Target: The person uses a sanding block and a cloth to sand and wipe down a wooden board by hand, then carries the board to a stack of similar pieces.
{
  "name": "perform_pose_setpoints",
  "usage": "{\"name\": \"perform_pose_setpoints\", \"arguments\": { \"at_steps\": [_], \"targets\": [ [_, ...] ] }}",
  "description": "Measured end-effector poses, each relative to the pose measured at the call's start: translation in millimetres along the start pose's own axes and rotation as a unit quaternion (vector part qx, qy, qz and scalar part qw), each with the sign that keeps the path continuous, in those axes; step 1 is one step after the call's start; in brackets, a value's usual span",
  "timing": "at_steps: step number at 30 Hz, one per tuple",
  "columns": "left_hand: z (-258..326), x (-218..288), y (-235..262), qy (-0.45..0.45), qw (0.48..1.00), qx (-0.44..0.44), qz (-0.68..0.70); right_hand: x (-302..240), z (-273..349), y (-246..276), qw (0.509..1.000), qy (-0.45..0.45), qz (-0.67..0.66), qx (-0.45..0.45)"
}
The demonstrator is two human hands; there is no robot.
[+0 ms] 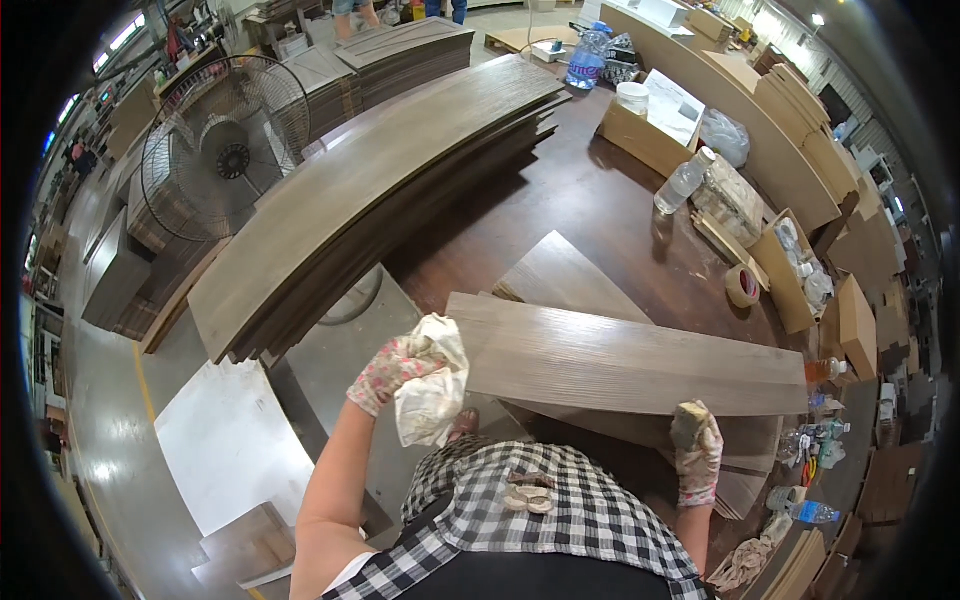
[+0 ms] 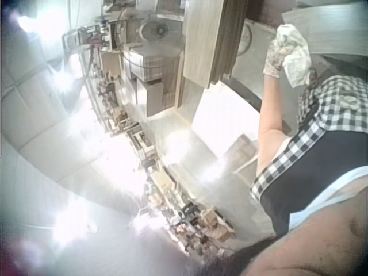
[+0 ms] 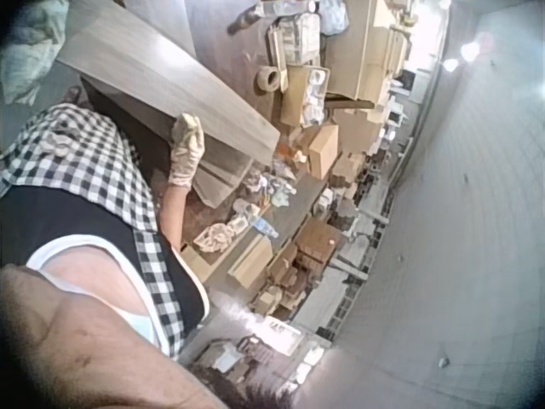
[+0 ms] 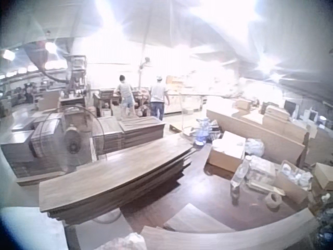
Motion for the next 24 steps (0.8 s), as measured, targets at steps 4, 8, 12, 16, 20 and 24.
{"name": "perform_pose_setpoints", "arguments": {
  "at_steps": [4,8,12,16,20,24],
  "targets": [
    [15,11,21,0.005,0.993,0.084,0.078,5,-11,-23,0.999,0.024,0.002,-0.020],
    [48,10,59,-0.060,0.930,0.197,0.304,-21,-37,-81,0.993,0.053,0.066,-0.086],
    [89,48,76,-0.172,0.884,0.297,0.319,-38,-83,-180,0.961,0.008,0.256,-0.104],
    [148,25,113,-0.261,0.825,0.364,0.346,-11,-133,-273,0.940,-0.064,0.158,-0.295],
    [180,54,131,-0.278,0.823,0.477,0.129,24,-181,-343,0.903,-0.124,0.169,-0.376],
    [190,75,177,-0.206,0.867,0.453,0.003,44,-210,-398,0.885,-0.134,0.135,-0.425]
  ]
}}
Point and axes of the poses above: each hand's wrist, its own z-axis away from the middle knuckle, its own y-axis out of the back of the hand, x = y × z, the point moved 6 cm from there along -z, towards the middle knuckle, and after that the axes turned 11 degrees about -y, right-handed, at the moved point
